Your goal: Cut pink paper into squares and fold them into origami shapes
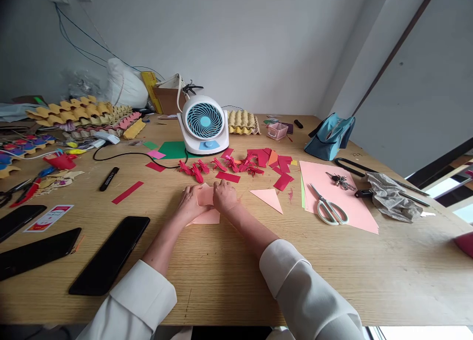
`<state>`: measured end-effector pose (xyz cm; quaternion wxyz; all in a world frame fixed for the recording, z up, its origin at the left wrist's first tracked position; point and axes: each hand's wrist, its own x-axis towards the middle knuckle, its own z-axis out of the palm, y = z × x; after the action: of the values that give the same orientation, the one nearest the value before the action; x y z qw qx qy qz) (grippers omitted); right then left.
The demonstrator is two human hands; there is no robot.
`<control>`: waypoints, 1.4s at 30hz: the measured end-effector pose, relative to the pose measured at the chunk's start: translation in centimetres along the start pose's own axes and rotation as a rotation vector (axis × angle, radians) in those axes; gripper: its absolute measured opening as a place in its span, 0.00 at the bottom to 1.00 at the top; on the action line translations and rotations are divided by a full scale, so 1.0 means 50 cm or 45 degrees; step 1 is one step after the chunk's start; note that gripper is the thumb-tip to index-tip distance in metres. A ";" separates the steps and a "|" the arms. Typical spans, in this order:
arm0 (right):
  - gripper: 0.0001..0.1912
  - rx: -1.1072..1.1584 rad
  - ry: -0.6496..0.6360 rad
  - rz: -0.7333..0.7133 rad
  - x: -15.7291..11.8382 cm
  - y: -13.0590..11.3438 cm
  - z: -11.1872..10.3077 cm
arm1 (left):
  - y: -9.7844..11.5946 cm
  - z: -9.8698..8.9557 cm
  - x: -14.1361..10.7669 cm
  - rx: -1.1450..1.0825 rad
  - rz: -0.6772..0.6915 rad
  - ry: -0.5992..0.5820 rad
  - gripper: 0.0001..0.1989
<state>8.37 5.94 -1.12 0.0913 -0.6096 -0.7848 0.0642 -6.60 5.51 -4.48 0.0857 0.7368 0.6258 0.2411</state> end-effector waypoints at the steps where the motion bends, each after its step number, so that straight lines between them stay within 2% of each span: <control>1: 0.15 -0.009 -0.003 -0.003 -0.003 -0.001 -0.002 | -0.001 0.000 0.000 -0.006 0.000 0.005 0.39; 6: 0.19 -0.056 -0.064 -0.086 -0.014 -0.006 -0.009 | -0.005 0.003 0.001 0.004 -0.042 -0.028 0.26; 15: 0.16 -0.147 -0.067 -0.120 -0.001 -0.006 -0.012 | -0.005 -0.010 -0.003 -0.051 0.010 -0.067 0.29; 22: 0.14 -0.172 -0.074 -0.188 0.001 -0.009 -0.012 | -0.008 -0.023 -0.001 -0.077 -0.007 -0.119 0.18; 27: 0.13 -0.166 -0.026 -0.206 -0.003 -0.004 -0.008 | -0.014 -0.024 -0.002 -0.110 -0.016 -0.131 0.19; 31: 0.15 -0.151 -0.048 -0.243 -0.015 -0.015 0.000 | -0.028 -0.019 0.002 -0.126 -0.012 -0.092 0.17; 36: 0.17 -0.125 -0.055 -0.148 0.011 -0.013 0.007 | -0.041 -0.014 0.005 -0.124 0.012 -0.076 0.22; 40: 0.13 -0.029 -0.034 -0.056 0.028 0.003 0.008 | -0.044 -0.003 0.010 -0.119 0.038 -0.045 0.27; 42: 0.17 0.029 -0.044 -0.014 0.033 0.006 0.006 | -0.044 0.003 0.012 -0.109 0.028 -0.017 0.26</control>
<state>8.18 7.63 -1.38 0.0849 -0.6030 -0.7889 0.0832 -8.40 6.56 -5.43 0.1189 0.7408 0.6062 0.2638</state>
